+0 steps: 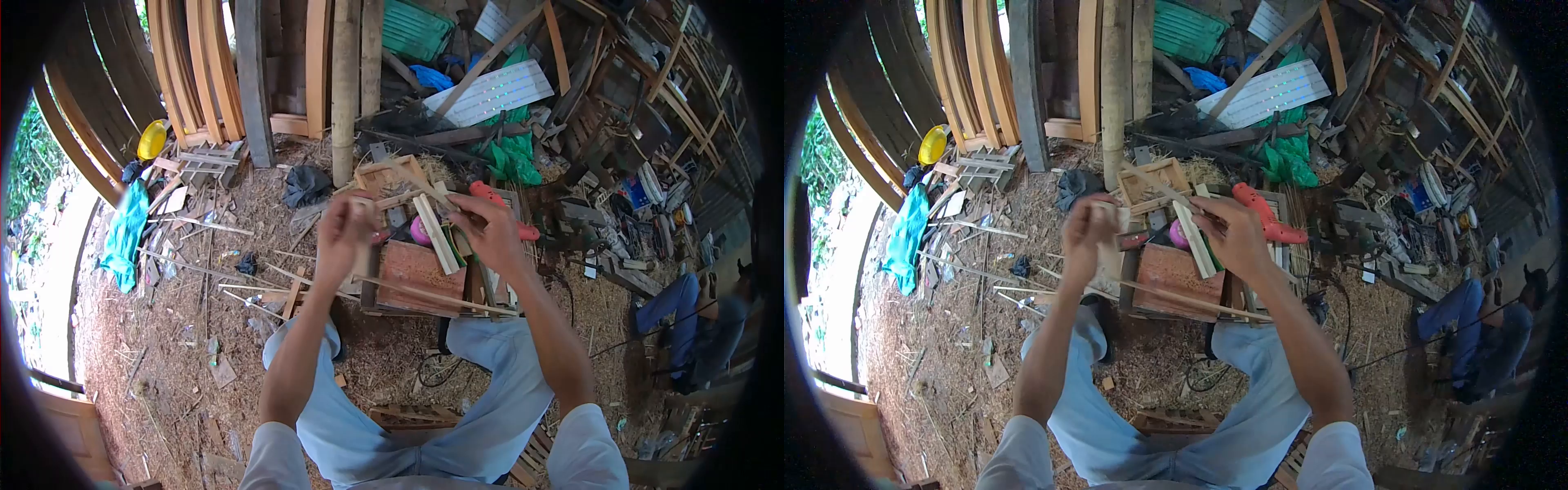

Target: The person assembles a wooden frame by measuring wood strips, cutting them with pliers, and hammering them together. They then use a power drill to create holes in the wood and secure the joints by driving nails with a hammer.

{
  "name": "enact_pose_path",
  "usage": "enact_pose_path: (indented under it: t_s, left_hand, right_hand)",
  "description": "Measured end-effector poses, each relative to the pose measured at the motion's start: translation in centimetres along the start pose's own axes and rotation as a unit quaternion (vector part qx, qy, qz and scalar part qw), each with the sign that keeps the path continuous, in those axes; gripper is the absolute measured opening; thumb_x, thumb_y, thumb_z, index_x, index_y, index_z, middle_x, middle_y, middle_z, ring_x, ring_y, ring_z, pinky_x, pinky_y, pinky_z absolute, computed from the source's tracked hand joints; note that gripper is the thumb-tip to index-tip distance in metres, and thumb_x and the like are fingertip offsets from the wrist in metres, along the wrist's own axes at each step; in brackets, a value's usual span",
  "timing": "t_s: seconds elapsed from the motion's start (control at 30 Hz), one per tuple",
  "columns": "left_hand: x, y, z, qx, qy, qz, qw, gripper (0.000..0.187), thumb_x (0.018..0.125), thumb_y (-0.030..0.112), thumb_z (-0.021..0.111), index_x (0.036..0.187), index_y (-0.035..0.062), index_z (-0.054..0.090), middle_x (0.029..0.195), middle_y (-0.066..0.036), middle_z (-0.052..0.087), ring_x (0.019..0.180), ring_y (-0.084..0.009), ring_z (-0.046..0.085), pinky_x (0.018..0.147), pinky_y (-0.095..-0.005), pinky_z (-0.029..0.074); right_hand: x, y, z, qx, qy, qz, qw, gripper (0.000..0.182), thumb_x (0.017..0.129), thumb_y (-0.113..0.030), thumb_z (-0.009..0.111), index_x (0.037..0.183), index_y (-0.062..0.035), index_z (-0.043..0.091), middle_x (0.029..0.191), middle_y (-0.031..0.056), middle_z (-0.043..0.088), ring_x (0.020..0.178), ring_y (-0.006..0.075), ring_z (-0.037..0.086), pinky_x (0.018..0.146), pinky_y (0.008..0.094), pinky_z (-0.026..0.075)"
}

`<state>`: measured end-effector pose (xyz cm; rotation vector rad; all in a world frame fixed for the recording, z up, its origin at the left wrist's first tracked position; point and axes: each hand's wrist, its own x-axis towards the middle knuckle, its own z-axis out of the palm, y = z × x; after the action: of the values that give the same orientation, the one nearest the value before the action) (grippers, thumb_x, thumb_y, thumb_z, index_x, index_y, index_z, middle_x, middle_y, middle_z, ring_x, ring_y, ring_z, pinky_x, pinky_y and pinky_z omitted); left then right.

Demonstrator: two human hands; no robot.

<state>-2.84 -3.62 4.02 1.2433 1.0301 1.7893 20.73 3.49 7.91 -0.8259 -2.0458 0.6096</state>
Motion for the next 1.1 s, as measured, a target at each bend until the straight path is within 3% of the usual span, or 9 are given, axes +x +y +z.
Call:
enact_pose_path:
  t_s: [0.17, 0.23, 0.43, 0.57, 0.67, 0.77, 0.9, 0.97, 1.1]
  left_hand:
    - [2.9, 7.6, -4.7, 0.018, 0.1, 0.232, 0.967, 0.027, 0.1, 0.028, 0.048, 0.085, 0.0061, 0.054, 0.066, -0.002, 0.053, 0.054, -0.007, 0.05, 0.049, -0.0216, 0.04]
    - [4.3, 11.8, -5.2, 0.138, 0.027, 0.236, 0.962, 0.038, 0.099, 0.029, 0.049, 0.069, 0.0065, 0.052, 0.058, 0.003, 0.043, 0.048, -0.0062, 0.039, 0.044, -0.0219, 0.028]
    - [8.7, 10.4, 2.8, 0.497, -0.178, 0.271, 0.805, 0.019, 0.083, 0.018, 0.069, 0.093, 0.0028, 0.066, 0.073, -0.012, 0.067, 0.067, -0.0276, 0.067, 0.061, -0.0375, 0.05]
    - [8.1, 6.3, 6.4, 0.505, -0.227, 0.25, 0.794, 0.022, 0.078, 0.02, 0.072, 0.095, 0.0058, 0.069, 0.08, -0.016, 0.068, 0.076, -0.0333, 0.067, 0.066, -0.0385, 0.052]
    - [7.2, 3.6, 6.8, 0.486, -0.227, 0.217, 0.816, 0.021, 0.079, 0.023, 0.071, 0.094, 0.0096, 0.072, 0.08, -0.014, 0.069, 0.073, -0.034, 0.066, 0.063, -0.0411, 0.052]
    - [7.5, 2.6, 5.6, 0.559, -0.245, 0.216, 0.762, 0.019, 0.081, 0.023, 0.065, 0.092, 0.0094, 0.072, 0.076, -0.014, 0.067, 0.072, -0.0332, 0.065, 0.064, -0.0422, 0.051]
    - [7.0, -0.4, 1.6, 0.63, -0.315, 0.167, 0.69, 0.022, 0.078, 0.026, 0.069, 0.098, 0.0186, 0.074, 0.075, -0.011, 0.068, 0.067, -0.0306, 0.065, 0.06, -0.0407, 0.051]
    - [4.5, -2.0, 1.4, 0.643, -0.339, 0.124, 0.675, 0.023, 0.078, 0.028, 0.068, 0.1, 0.0215, 0.074, 0.075, -0.01, 0.068, 0.069, -0.0295, 0.066, 0.062, -0.0405, 0.052]
    - [1.5, -5.8, 0.5, 0.625, -0.373, 0.027, 0.685, 0.029, 0.085, 0.035, 0.064, 0.111, 0.0216, 0.07, 0.092, -0.007, 0.07, 0.077, -0.0285, 0.067, 0.066, -0.0408, 0.053]
  right_hand:
    - [2.7, -2.7, -1.4, -0.007, 0.119, 0.048, 0.992, 0.033, 0.081, -0.013, 0.075, 0.109, 0.0017, 0.066, 0.087, 0.0072, 0.071, 0.074, 0.0109, 0.064, 0.066, 0.0238, 0.052]
    - [4.2, -2.7, -1.4, 0.232, 0.072, 0.162, 0.956, 0.028, 0.08, -0.013, 0.075, 0.103, 0.0019, 0.068, 0.085, 0.0057, 0.07, 0.072, 0.0093, 0.063, 0.064, 0.0217, 0.052]
    - [3.5, 0.0, 4.0, 0.372, 0.014, 0.158, 0.915, 0.008, 0.083, -0.002, 0.069, 0.089, 0.0017, 0.066, 0.078, 0.005, 0.067, 0.071, 0.0109, 0.064, 0.062, 0.0224, 0.053]
    - [2.5, 0.6, 8.3, 0.411, 0.103, 0.163, 0.891, 0.016, 0.077, -0.008, 0.077, 0.08, 0.0024, 0.065, 0.069, 0.006, 0.065, 0.058, 0.0093, 0.059, 0.052, 0.0242, 0.047]
    - [1.6, 1.6, 7.9, 0.354, 0.142, 0.207, 0.901, 0.02, 0.074, -0.009, 0.076, 0.082, 0.0037, 0.064, 0.069, 0.0045, 0.064, 0.062, 0.0098, 0.06, 0.055, 0.0261, 0.047]
    - [2.1, 4.8, 4.4, 0.068, -0.158, 0.148, 0.974, 0.029, 0.072, -0.016, 0.074, 0.092, 0.0026, 0.064, 0.084, 0.0129, 0.067, 0.075, 0.0237, 0.066, 0.069, 0.0369, 0.051]
    - [-1.0, 13.3, -4.7, -0.366, -0.184, 0.312, 0.858, 0.061, 0.07, -0.013, 0.069, 0.126, -0.0019, 0.049, 0.114, 0.0232, 0.06, 0.106, 0.0421, 0.058, 0.092, 0.0477, 0.047]
    - [-5.6, 20.3, -6.0, -0.422, -0.136, 0.137, 0.886, 0.079, 0.073, -0.01, 0.068, 0.142, -0.007, 0.03, 0.131, 0.0238, 0.05, 0.12, 0.04, 0.049, 0.095, 0.052, 0.043]
    - [-4.7, 22.9, -7.2, -0.278, -0.253, 0.202, 0.904, 0.09, 0.073, -0.014, 0.071, 0.147, -0.0114, 0.02, 0.149, 0.0159, 0.03, 0.135, 0.0398, 0.032, 0.107, 0.055, 0.031]
